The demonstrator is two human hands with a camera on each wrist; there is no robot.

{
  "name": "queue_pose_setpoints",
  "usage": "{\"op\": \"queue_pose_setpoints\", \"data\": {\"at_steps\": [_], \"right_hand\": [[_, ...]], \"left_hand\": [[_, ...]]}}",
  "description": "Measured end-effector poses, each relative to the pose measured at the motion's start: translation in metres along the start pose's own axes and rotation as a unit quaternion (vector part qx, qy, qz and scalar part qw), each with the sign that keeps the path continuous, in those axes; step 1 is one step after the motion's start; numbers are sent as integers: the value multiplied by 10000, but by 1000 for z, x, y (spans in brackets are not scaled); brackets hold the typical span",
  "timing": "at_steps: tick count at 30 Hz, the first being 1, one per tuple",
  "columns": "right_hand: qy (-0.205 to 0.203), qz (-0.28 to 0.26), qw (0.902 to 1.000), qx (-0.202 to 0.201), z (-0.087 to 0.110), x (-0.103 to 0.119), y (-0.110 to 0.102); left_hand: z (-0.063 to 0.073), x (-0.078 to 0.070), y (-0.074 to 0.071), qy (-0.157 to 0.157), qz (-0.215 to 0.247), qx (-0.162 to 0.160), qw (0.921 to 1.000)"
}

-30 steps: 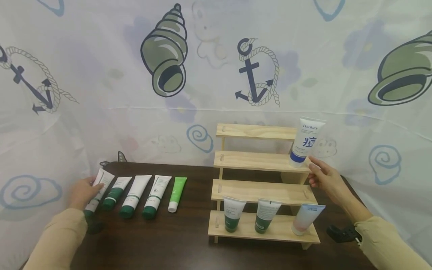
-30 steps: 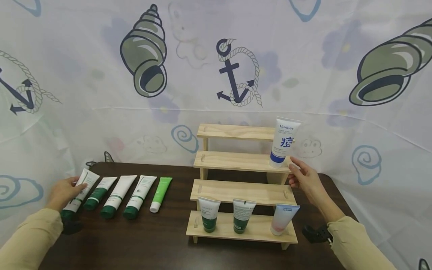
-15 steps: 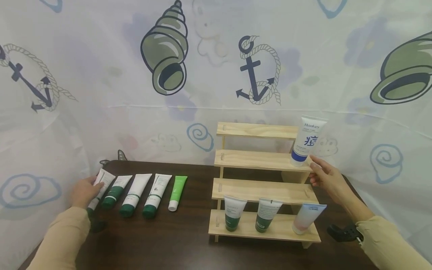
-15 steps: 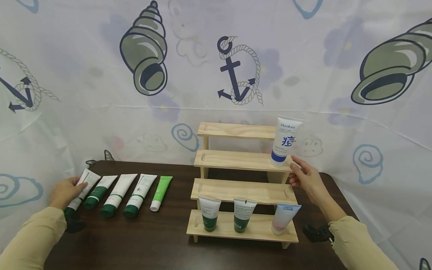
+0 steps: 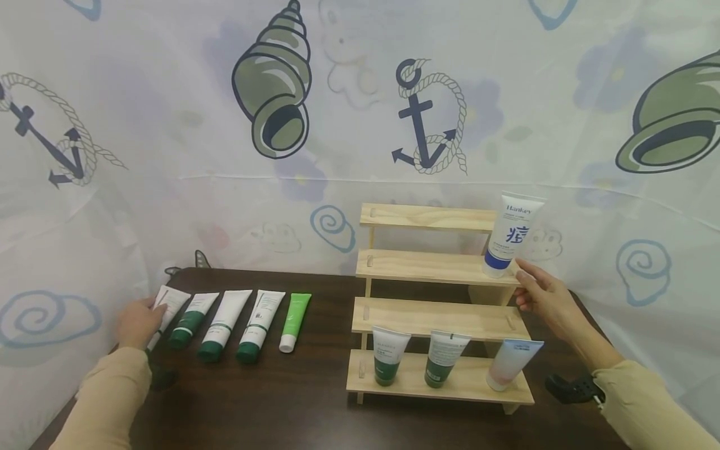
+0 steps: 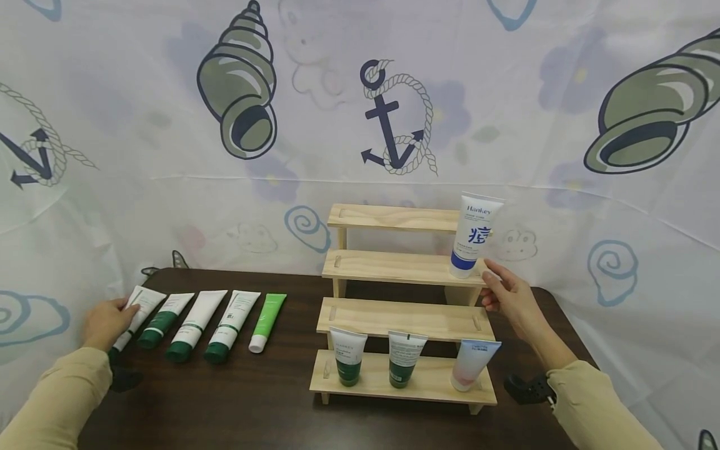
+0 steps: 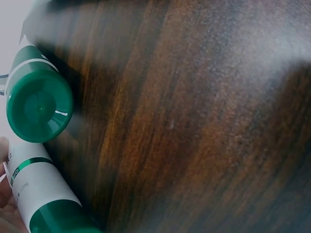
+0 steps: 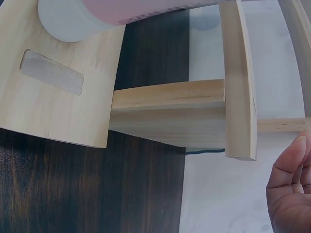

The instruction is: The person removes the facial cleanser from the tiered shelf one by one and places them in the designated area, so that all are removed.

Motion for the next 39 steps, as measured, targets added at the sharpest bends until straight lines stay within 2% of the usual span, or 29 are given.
{"op": "queue_pose_setpoints", "data": {"at_steps": [5,11,14,24,31,39], "right_hand": [[6,-110,9999,-13,0,0,-1],[-2,-132,9999,-9,0,-3,0],[-27,26,10000,-12,-1,-2,2],[32,326,9995,-22,-3,-2,8],[-1,284,9996,7,-4,-2,8],[-23,314,9995,61,-3,-1,10]], "left_hand": [[-1,1,1,-10,104,-133,9999],[2,5,0,362,89,-344,9987],[4,10,0,555,31,-364,9978],[10,25,-2,761,-99,-358,9964],[21,29,-4,1106,100,-603,9920],[20,35,-3,842,-150,-204,9961]]}}
Point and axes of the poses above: each hand's wrist, its own z-axis away from the middle knuckle, its own y-axis out of the palm, x = y × z, the point moved 2 cm from there along -z, towards the middle knuckle, and after that the axes turned 9 degrees about -x, right-handed, at the moved point
